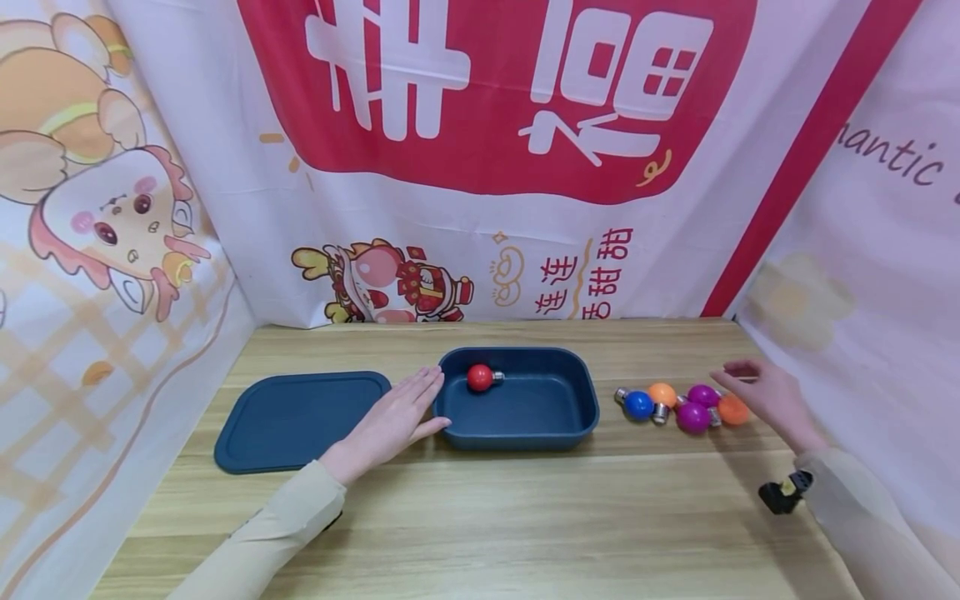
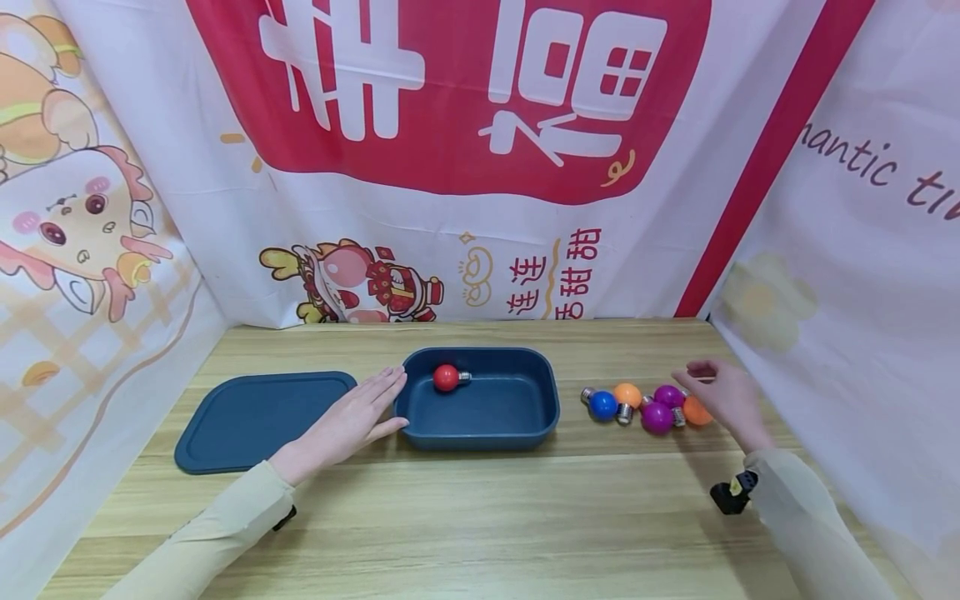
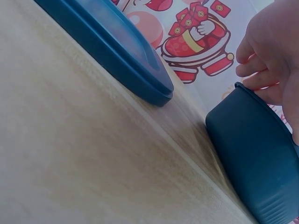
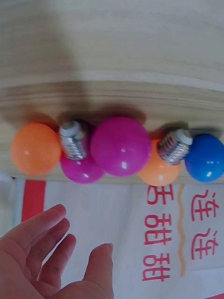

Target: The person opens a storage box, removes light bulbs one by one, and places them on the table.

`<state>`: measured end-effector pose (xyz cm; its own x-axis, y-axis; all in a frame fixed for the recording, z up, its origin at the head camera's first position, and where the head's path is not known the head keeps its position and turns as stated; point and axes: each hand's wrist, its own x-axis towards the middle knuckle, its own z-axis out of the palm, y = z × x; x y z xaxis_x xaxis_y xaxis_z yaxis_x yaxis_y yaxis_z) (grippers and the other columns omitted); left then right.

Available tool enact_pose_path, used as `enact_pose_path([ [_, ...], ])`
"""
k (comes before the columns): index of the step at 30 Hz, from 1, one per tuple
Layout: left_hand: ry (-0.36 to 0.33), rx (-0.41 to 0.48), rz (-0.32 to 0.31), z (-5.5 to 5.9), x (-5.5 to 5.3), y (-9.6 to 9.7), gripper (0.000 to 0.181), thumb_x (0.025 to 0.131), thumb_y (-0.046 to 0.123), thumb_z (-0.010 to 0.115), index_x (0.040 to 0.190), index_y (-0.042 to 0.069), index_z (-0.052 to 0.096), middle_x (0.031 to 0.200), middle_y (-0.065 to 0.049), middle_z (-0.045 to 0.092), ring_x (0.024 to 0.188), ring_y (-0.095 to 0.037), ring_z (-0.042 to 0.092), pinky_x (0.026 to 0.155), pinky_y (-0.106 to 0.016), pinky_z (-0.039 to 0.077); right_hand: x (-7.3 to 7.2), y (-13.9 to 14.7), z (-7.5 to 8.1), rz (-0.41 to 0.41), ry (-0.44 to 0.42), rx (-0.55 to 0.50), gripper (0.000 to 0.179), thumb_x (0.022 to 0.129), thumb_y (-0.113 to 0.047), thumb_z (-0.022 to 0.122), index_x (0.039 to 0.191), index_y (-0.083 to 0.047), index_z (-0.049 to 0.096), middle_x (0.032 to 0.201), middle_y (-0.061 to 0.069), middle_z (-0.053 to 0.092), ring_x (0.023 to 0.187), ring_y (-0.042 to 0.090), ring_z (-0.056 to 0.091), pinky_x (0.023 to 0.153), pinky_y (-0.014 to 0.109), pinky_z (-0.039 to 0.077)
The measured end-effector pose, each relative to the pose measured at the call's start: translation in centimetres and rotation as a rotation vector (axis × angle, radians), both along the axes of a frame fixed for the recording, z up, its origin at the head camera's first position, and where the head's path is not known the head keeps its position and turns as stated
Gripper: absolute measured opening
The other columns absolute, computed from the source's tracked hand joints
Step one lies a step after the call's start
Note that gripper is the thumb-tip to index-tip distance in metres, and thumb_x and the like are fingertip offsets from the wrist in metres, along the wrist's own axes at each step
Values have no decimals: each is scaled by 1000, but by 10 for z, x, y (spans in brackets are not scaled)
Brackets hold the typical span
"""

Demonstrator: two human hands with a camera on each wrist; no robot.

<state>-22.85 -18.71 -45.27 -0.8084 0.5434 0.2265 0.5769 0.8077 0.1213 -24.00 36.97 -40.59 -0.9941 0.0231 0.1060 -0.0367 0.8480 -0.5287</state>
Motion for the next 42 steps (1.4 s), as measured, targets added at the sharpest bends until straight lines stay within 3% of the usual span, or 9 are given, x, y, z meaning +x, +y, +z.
enact_pose_path([
  [9,-23,1,8,2,2,0,75,99,55,50,152,4,37,160,-13,36,149,-32,34,119,-49,36,-8,-32,10,59,-18,7,62,97,-48,58,127,7,58,123,31,63,111,47,63,91,55,55],
  [17,-31,11,8,3,1,0,75,98,55,50,153,5,36,161,-12,35,149,-32,34,119,-50,36,-13,-66,16,105,-17,-7,58,96,-47,61,125,4,60,124,28,65,111,44,65,82,45,61],
  [30,-35,13,11,2,1,0,76,99,55,50,153,4,36,161,-13,35,150,-32,33,119,-50,35,-19,-113,29,218,-39,8,57,93,-50,64,127,-4,61,125,21,66,110,36,67,89,49,59],
  [38,-39,3,20,1,2,-1,76,99,56,49,154,5,35,161,-11,34,151,-31,32,120,-49,35,-30,-142,29,284,22,-7,44,93,-36,69,121,-3,65,118,21,70,103,34,71,83,43,62],
  [42,-49,-2,24,2,2,-1,77,98,57,49,155,6,33,162,-11,32,151,-30,30,121,-48,33,-34,-160,31,316,5,-35,40,93,-31,70,121,-3,65,119,21,70,103,34,71,83,43,62],
])
